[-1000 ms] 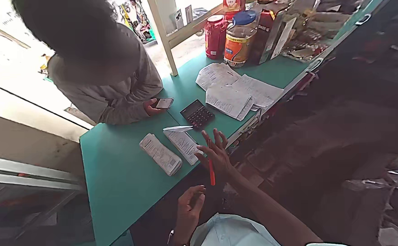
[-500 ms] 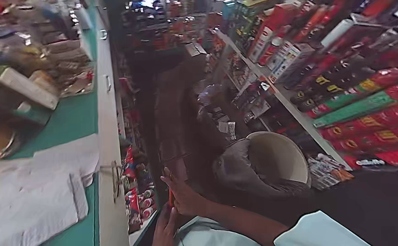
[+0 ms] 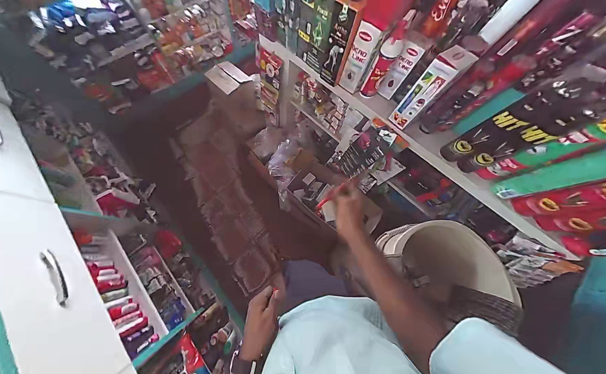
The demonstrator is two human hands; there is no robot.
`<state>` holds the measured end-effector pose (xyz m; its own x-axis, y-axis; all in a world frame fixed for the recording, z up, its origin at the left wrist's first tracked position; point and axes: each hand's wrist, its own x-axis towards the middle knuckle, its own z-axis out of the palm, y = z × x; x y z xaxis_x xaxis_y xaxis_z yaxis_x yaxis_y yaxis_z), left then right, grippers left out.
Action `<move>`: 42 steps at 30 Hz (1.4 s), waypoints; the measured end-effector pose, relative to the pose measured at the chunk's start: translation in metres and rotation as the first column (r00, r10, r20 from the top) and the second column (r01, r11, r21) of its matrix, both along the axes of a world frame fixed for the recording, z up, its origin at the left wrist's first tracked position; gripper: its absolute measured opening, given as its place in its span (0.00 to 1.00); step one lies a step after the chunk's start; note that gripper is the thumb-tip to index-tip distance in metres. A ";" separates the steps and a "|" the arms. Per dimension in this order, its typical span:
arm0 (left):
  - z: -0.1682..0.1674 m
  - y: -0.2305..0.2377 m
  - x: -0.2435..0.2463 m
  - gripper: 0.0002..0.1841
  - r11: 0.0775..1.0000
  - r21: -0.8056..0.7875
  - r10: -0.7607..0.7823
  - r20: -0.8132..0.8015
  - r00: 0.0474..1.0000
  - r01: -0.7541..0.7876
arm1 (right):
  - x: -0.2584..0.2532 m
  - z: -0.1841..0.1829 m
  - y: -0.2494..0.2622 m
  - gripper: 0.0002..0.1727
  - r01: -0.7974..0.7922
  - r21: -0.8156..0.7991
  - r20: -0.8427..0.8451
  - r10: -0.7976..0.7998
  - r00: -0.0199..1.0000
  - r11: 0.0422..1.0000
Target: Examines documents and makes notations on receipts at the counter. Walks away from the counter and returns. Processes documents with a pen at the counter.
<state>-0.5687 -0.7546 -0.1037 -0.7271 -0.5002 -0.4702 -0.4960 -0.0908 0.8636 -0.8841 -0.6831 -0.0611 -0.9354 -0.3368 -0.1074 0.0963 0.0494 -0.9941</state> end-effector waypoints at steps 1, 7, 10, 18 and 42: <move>-0.001 -0.019 -0.009 0.15 0.997 0.070 0.047 -0.050 0.998 -0.043 | -0.047 0.008 0.003 0.22 0.061 0.018 -0.028 -0.061 0.998 0.998; 0.008 -0.160 -0.081 0.13 0.973 0.202 0.152 -0.200 0.968 -0.111 | -0.151 0.049 0.016 0.27 0.316 0.235 -0.299 -0.241 0.923 0.919; 0.002 -0.219 -0.131 0.07 0.992 0.129 0.017 -0.246 0.969 0.015 | -0.122 0.025 0.005 0.17 0.236 0.456 -0.192 -0.164 0.968 0.858; 0.024 -0.378 -0.221 0.10 0.796 0.119 -0.513 -0.389 0.765 0.594 | 0.050 0.033 -0.182 0.14 -0.201 0.151 0.316 0.145 0.937 0.968; 0.050 -0.654 -0.334 0.08 0.838 -0.035 -0.480 -0.522 0.705 0.545 | -0.098 0.058 -0.469 0.11 -0.475 0.166 0.100 0.465 0.880 0.864</move>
